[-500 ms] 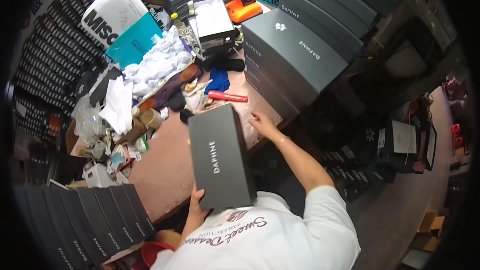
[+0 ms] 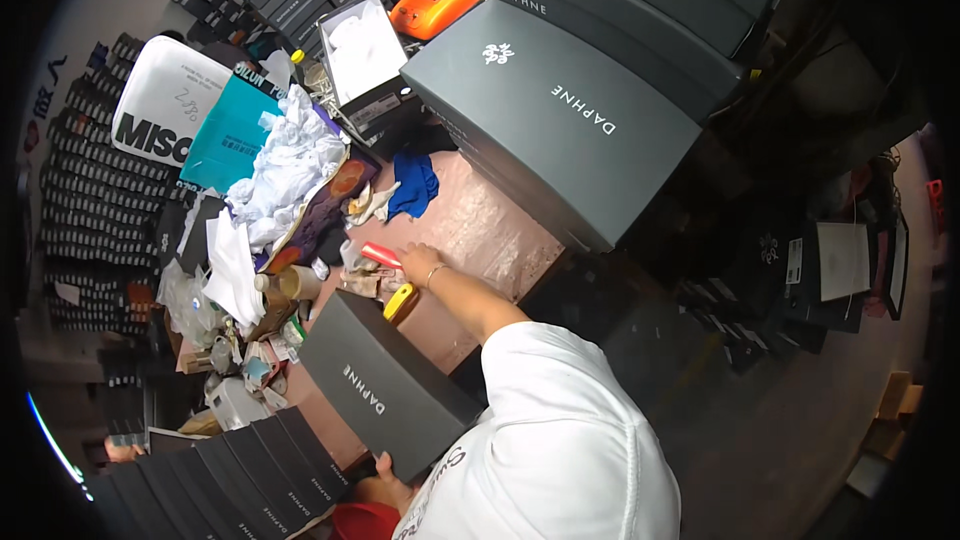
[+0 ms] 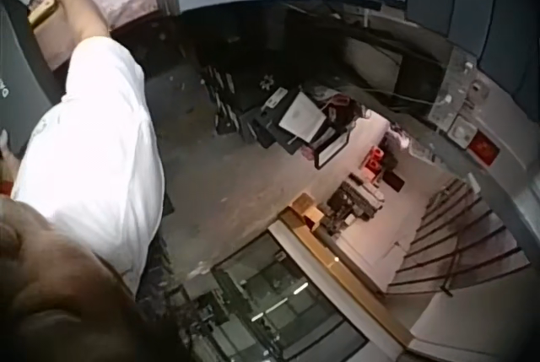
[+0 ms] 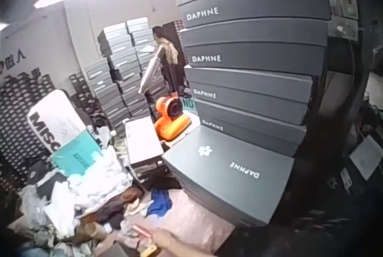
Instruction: Cleaning shoes with a cloth and packing them into dust bags and shoeboxes.
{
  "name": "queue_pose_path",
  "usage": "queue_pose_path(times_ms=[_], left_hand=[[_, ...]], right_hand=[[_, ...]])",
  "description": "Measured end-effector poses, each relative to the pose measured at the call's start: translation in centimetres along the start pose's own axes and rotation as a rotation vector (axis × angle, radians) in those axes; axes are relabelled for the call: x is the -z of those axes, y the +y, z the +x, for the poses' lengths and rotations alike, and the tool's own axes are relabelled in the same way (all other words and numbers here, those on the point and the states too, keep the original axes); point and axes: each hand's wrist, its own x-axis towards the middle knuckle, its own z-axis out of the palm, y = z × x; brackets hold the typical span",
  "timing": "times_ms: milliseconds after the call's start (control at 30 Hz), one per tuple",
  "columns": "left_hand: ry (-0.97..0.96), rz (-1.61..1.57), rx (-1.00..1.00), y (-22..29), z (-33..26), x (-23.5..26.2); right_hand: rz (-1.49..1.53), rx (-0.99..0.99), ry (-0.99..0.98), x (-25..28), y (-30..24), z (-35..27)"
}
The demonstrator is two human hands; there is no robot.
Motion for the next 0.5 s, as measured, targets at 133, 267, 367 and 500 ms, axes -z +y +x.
queue_pose_path(times_ms=[133,267,367,500], left_hand=[[-0.271,0.107,-0.009,-1.0,4.7,-1.1],[-0.355,0.142,0.081,-2.5,8.1,-9.6],[-0.43,0.39,-0.031,-9.8,14.9,-12.9],[-0.75,0.656,-0.065,-12.8,17.9,-15.6]], right_hand=[[0.458,-0.008,0.269,3.9,1.7,-5.3],[0.625,-0.231,0.188,3.4,10.2,-19.6],[0.62,-0.35,0.165,2.1,13.0,-30.8],[0.75,-0.518,-0.247,2.8,9.1,-35.6]])
